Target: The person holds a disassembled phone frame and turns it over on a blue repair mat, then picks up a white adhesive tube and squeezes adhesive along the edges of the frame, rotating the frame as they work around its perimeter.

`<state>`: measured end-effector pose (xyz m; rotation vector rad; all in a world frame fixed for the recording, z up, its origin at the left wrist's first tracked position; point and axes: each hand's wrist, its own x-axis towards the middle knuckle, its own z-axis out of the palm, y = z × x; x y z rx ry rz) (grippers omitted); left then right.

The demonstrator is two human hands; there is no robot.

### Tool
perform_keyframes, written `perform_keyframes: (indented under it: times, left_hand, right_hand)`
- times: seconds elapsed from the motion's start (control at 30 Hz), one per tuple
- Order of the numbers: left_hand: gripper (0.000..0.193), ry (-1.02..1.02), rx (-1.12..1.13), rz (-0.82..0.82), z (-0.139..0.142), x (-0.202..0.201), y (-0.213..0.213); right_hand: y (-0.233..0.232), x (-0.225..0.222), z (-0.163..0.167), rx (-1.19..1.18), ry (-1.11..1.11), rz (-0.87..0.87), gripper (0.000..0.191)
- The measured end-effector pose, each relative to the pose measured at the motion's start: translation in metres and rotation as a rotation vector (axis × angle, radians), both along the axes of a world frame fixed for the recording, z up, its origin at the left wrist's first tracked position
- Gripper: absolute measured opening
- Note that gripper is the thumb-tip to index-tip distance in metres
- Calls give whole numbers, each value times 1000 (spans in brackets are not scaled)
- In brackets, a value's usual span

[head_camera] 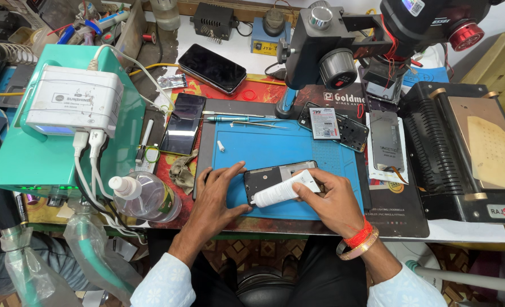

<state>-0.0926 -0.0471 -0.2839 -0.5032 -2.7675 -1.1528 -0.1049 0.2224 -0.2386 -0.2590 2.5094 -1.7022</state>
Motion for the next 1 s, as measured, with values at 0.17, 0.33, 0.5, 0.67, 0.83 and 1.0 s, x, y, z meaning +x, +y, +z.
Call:
perform_keyframes:
  times: [0.17, 0.33, 0.5, 0.67, 0.83, 1.0]
  left_hand:
    - [109, 0, -2, -1, 0, -1, 0]
    - [108, -5, -6, 3, 0, 0, 0]
    - [108, 0, 1, 0, 0, 0, 1]
    - [108, -4, 0, -1, 1, 0, 1]
    - [108, 5, 1, -5, 3, 1, 1]
    - [109, -19, -3, 7, 5, 0, 2]
  right_hand:
    - [2, 0, 0, 50, -18, -19, 29]
    - [3, 0, 0, 73, -31, -23, 29]
    - [5, -1, -1, 54, -20, -6, 28]
    - [7, -2, 0, 83, -25, 3, 27]
    - [7, -1, 4, 92, -30, -4, 28]
    - [9, 0, 6, 103, -5, -18, 29]
